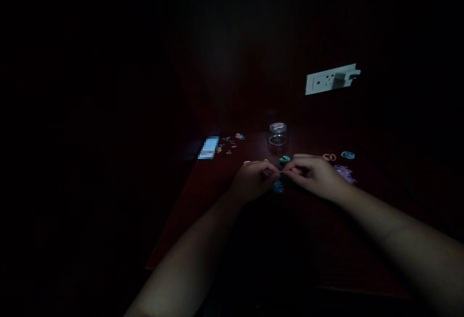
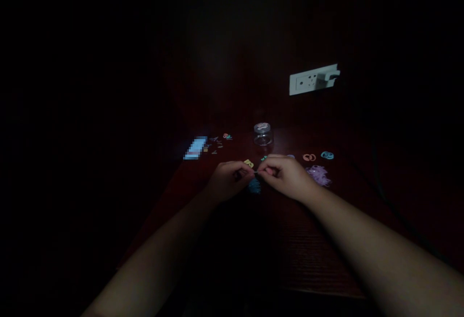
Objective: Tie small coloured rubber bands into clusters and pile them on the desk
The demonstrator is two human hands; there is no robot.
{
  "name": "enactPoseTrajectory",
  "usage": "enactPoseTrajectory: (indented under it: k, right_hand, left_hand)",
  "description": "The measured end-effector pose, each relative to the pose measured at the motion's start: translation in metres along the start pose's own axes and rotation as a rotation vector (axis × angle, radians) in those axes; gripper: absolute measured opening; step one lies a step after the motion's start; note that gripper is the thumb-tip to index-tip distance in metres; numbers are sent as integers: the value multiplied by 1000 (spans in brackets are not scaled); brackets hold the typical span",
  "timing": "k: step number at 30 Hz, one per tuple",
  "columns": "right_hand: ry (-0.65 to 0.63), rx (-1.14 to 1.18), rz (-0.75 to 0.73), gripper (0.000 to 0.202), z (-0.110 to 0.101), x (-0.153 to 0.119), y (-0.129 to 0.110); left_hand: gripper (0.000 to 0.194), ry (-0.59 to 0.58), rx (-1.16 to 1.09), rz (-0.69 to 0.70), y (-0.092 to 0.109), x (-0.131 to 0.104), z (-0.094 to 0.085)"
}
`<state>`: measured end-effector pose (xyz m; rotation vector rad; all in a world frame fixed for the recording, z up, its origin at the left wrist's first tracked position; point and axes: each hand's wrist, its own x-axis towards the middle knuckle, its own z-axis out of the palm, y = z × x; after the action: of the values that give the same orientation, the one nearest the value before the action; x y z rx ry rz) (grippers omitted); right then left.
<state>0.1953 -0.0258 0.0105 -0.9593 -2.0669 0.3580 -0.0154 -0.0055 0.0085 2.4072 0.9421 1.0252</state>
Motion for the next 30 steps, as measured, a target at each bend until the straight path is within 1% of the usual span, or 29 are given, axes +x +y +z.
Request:
enactPoseTrajectory:
  k: [4, 10, 13, 18, 26, 30]
  right_hand:
    - [18, -10, 12, 16, -1, 0, 1]
    - [13, -14, 8, 16, -1, 0, 3]
    - [12, -11, 18, 17, -1, 0, 3]
    - [2, -12, 11, 17, 1, -1, 4]
    - [-20, 14, 6, 16, 2, -1, 4]
    - [-22, 16, -6, 16, 1, -1, 4]
  left_hand:
    - [9, -1, -23, 8, 0, 0, -2]
    - [9, 55, -6, 16, 1, 0, -5]
    - [11, 57, 1, 8, 0, 0, -5]
    - [13, 48, -28, 25, -2, 0, -3]
    - [16, 67, -33, 29, -5, -1, -1]
    - [10, 62, -15, 34, -3, 0, -2]
